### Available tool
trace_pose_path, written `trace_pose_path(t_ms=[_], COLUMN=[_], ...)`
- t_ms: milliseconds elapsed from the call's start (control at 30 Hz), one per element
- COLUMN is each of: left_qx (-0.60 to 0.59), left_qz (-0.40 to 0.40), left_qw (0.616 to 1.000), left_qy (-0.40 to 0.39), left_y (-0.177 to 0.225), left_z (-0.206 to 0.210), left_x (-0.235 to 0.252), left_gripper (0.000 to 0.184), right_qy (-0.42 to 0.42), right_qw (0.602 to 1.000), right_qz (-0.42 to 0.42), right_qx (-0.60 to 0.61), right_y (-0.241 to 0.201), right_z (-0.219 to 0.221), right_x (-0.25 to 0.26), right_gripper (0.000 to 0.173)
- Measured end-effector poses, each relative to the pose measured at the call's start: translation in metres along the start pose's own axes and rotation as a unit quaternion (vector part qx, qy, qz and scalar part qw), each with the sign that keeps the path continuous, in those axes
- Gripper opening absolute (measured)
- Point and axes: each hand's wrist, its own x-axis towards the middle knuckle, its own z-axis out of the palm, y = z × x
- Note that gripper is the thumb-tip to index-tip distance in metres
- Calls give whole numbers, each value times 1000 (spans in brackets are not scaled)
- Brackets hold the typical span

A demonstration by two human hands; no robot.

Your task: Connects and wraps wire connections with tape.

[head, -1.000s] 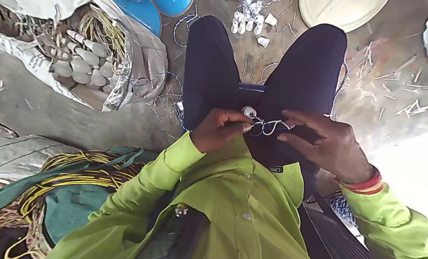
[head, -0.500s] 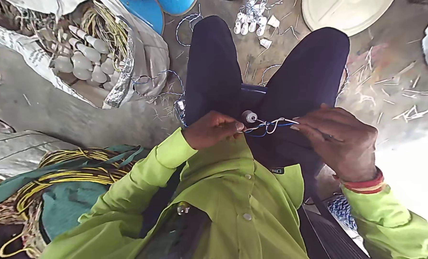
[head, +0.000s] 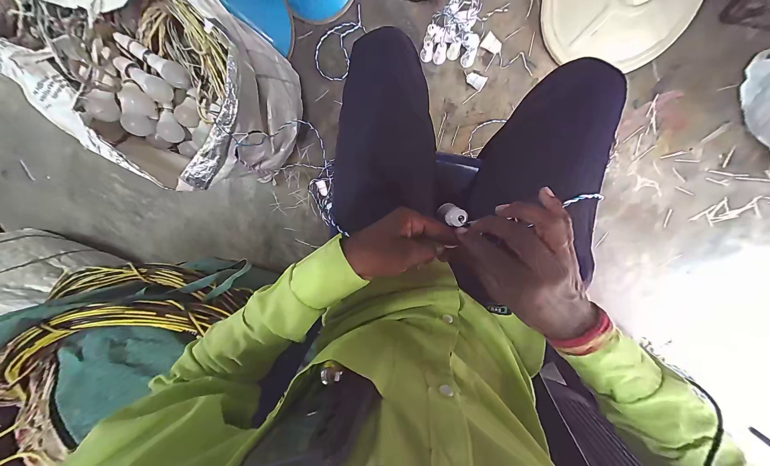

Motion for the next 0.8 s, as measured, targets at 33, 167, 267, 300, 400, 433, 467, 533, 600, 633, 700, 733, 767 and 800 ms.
trace_pose_path(t_ms=[33, 167, 267, 300, 400, 433, 467, 533, 600, 633, 700, 733, 767, 800], left_qx=[14, 105, 58, 23, -64, -84, -99, -118, -128, -131, -119, -102, -76, -42], left_qz=[6, 0, -17, -35, -78, -84, -88, -98, -119, -124, -132, -132, -133, -134], left_qw=[1000, 994, 998, 999, 994, 992, 990, 987, 984, 983, 983, 985, 987, 990], left_qy=[-1, 16, -26, -35, -39, -38, -39, -39, -35, -37, -47, -44, -38, -27], left_y=[2, 8, 6, 6, 11, 13, 14, 16, 18, 17, 15, 14, 15, 16], left_z=[1, -3, -9, -8, -2, -1, -1, 0, 2, 2, 2, 3, 5, 7], left_x=[-1, -4, 0, 1, 0, 0, 0, 0, 2, 2, 4, 5, 7, 8], left_gripper=[27, 20, 26, 27, 23, 22, 20, 16, 12, 11, 10, 9, 8, 7], right_qy=[2, -24, -28, -25, -14, -14, -15, -26, -40, -47, -63, -71, -77, -81], right_qw=[1000, 993, 988, 987, 986, 986, 986, 987, 989, 990, 990, 991, 990, 990], right_qz=[9, 63, 85, 89, 93, 91, 86, 69, 43, 31, 13, 6, 3, 1], right_qx=[12, 95, 127, 132, 139, 142, 144, 145, 137, 132, 122, 117, 115, 116], right_y=[1, 6, 10, 10, 10, 10, 11, 14, 17, 18, 18, 18, 17, 17], right_z=[1, -5, -12, -13, -16, -17, -17, -19, -20, -21, -24, -25, -25, -25], right_x=[2, 5, 5, 5, 7, 8, 8, 7, 7, 7, 6, 6, 5, 5], right_gripper=[14, 11, 13, 13, 15, 15, 15, 13, 13, 13, 15, 17, 18, 19])
